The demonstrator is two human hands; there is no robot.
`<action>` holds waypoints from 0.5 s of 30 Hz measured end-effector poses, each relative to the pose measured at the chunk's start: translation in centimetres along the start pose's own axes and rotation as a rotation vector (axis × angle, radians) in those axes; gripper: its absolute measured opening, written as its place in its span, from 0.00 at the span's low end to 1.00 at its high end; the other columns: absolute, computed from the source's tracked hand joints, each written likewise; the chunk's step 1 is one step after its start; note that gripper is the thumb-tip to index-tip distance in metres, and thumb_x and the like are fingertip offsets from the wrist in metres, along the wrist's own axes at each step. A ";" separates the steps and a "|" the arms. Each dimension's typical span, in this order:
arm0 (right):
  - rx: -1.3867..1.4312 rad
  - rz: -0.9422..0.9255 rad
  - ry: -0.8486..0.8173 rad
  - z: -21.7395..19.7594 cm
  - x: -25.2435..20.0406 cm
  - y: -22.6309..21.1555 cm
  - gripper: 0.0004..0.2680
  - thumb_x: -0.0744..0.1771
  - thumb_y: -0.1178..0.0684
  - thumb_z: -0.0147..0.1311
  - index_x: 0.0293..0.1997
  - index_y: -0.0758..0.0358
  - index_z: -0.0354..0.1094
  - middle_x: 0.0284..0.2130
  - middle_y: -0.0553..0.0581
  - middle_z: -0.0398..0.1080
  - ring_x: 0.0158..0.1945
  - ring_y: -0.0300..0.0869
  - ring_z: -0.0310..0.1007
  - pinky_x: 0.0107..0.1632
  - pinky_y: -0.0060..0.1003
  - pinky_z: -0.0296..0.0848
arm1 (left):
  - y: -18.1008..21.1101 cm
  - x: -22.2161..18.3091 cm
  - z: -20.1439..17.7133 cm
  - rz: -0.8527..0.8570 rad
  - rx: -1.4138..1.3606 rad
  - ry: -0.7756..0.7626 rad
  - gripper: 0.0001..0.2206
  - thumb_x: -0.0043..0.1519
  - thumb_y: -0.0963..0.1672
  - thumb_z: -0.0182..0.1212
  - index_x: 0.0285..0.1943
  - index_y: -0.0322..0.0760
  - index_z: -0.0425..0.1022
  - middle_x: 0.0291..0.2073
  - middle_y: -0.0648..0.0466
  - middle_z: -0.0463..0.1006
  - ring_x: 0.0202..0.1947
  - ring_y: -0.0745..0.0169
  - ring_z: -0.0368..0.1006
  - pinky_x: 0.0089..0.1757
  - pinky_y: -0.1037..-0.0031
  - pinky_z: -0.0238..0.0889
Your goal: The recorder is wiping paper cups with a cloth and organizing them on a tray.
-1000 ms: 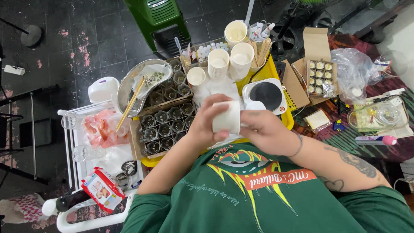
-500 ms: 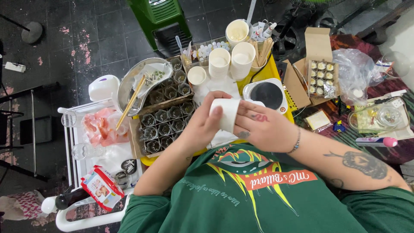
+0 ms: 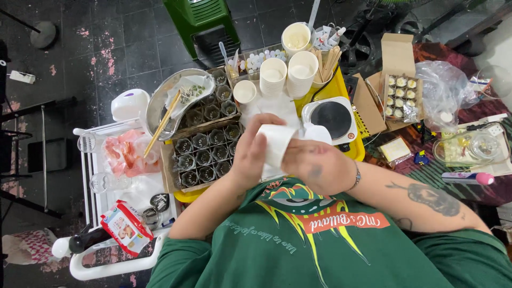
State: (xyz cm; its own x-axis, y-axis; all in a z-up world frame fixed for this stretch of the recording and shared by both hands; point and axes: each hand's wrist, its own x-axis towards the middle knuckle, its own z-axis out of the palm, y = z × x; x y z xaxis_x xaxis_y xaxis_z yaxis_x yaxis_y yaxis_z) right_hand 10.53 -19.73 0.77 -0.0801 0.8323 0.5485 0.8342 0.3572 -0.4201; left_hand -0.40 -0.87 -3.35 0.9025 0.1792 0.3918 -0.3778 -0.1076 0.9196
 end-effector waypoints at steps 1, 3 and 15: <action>0.000 0.000 0.001 -0.8 0.3 -0.2 0.12 0.66 0.60 0.48 0.54 0.67 0.67 0.52 0.62 0.72 0.62 0.55 0.72 0.68 0.46 0.68 | -0.3 -0.1 -0.3 0.000 0.000 -0.001 0.26 0.75 0.58 0.44 0.68 0.37 0.65 0.53 0.47 0.74 0.53 0.60 0.72 0.54 0.69 0.66; -0.499 -0.283 -0.092 -2.5 0.9 -0.5 0.13 0.67 0.59 0.50 0.58 0.66 0.72 0.55 0.59 0.73 0.61 0.49 0.72 0.68 0.47 0.66 | -0.8 -0.4 -0.9 -0.342 -0.367 -0.088 0.26 0.76 0.57 0.46 0.59 0.28 0.69 0.46 0.48 0.74 0.51 0.63 0.70 0.52 0.70 0.64; 1.031 0.783 0.280 0.5 -3.9 0.9 0.13 0.68 0.66 0.46 0.59 0.72 0.71 0.53 0.63 0.75 0.58 0.45 0.74 0.64 0.46 0.65 | 1.9 2.3 -0.7 0.407 0.477 0.000 0.25 0.65 0.52 0.62 0.67 0.41 0.59 0.62 0.41 0.64 0.58 0.41 0.67 0.56 0.56 0.67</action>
State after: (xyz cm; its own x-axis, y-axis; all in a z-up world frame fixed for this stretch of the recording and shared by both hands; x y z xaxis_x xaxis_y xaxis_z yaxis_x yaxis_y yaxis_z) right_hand 11.37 -22.47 -2.13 0.4475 0.8942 -0.0115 -0.1959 0.0854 -0.9769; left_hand 0.84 0.02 -0.62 0.7055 0.0315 0.7081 -0.5577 -0.5918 0.5820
